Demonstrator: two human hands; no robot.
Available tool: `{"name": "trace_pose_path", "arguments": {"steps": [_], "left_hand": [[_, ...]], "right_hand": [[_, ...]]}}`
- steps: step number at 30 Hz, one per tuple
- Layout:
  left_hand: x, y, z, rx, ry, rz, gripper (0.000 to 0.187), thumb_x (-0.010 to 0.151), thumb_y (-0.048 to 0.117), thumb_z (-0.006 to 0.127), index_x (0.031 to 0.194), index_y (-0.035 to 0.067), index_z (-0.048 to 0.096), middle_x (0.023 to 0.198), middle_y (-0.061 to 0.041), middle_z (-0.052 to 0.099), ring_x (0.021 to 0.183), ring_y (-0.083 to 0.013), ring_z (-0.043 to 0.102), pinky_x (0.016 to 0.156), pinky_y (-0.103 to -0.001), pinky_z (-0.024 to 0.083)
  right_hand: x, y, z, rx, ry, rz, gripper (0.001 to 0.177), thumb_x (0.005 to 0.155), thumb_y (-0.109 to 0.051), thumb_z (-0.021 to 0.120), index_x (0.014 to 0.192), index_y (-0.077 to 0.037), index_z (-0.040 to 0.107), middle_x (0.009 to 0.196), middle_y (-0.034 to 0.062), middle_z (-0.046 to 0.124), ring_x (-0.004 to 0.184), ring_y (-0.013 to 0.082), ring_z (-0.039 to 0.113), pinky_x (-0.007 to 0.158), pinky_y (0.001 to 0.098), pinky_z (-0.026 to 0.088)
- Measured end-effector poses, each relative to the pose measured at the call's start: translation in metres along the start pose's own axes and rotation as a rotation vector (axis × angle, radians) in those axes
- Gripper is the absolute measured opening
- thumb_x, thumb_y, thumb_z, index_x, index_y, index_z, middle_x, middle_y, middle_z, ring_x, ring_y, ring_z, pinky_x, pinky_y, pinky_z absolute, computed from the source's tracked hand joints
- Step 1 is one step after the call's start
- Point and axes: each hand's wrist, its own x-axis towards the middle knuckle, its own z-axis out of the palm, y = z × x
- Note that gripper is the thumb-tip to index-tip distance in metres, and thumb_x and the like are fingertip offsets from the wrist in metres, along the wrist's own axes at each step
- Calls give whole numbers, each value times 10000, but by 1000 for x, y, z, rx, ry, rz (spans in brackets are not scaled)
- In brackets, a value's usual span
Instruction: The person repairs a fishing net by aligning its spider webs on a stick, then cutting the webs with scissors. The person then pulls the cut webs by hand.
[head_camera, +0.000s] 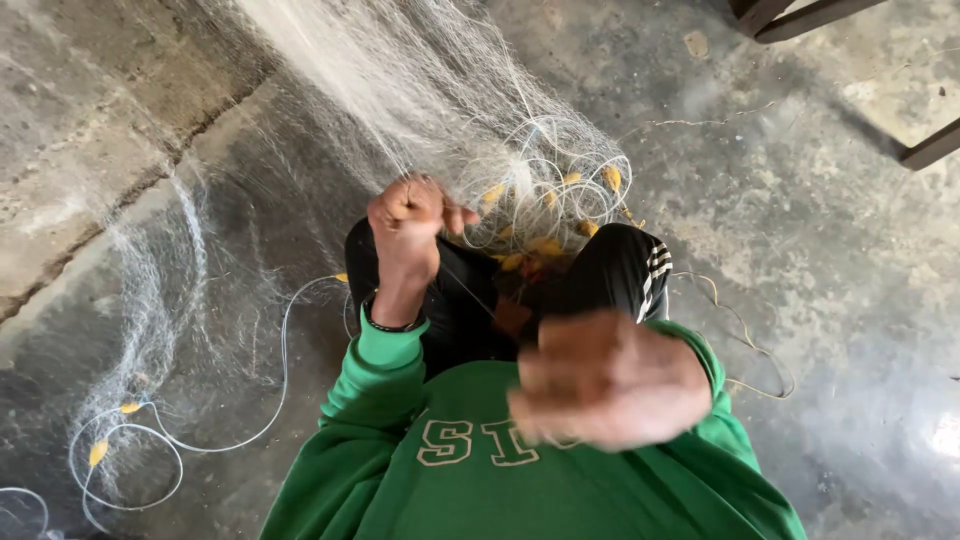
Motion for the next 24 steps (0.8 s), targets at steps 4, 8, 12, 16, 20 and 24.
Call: {"name": "trace_pose_path", "arguments": {"steps": [4, 8, 12, 16, 20, 24], "left_hand": [[12, -57, -31, -1035, -910, -131, 462, 769, 384, 651, 839, -43, 487, 878, -119, 477, 929, -317, 572, 963, -584, 356], [-15, -15, -2, -504, -398, -133, 629, 673, 689, 489, 689, 71, 373, 620, -79, 415, 557, -211, 494, 486, -305, 440], [-15, 2, 2, -307, -466, -48, 765, 716, 736, 336, 771, 6, 556, 692, -74, 516, 625, -170, 521, 535, -270, 419], [-16, -13, -4, -338, -429, -11, 675, 718, 730, 384, 767, 62, 470, 714, -29, 458, 655, -139, 462, 550, -293, 369], [-19, -17, -3, -385, -403, -27, 616, 725, 705, 446, 773, 92, 476, 724, 4, 432, 643, -106, 418, 550, -265, 336], [-16, -13, 0, -358, -451, 2, 586, 745, 702, 410, 742, 119, 454, 693, 23, 399, 594, -84, 360, 521, -243, 303]], "right_hand": [[20, 28, -3, -198, 484, 236, 87, 881, -37, 434, 801, -50, 466, 691, 61, 395, 548, 178, 382, 447, 323, 325], [24, 60, 11, -271, 680, 267, 301, 858, 48, 511, 1134, -69, 537, 825, 70, 459, 659, 210, 480, 519, 314, 464], [33, 63, 11, -202, 743, 203, 273, 928, -40, 509, 1194, -94, 535, 843, 82, 461, 737, 266, 533, 548, 339, 435], [32, 64, 17, -311, 640, 270, 495, 917, 23, 556, 1331, -200, 398, 805, 24, 385, 721, 211, 476, 521, 311, 401], [36, 61, 14, -330, 625, 301, 410, 897, -9, 538, 1253, -206, 494, 802, 21, 411, 684, 201, 490, 450, 306, 338], [37, 64, 15, -265, 677, 240, 430, 896, 35, 529, 1270, -170, 478, 790, 37, 363, 696, 207, 458, 491, 300, 374]]}}
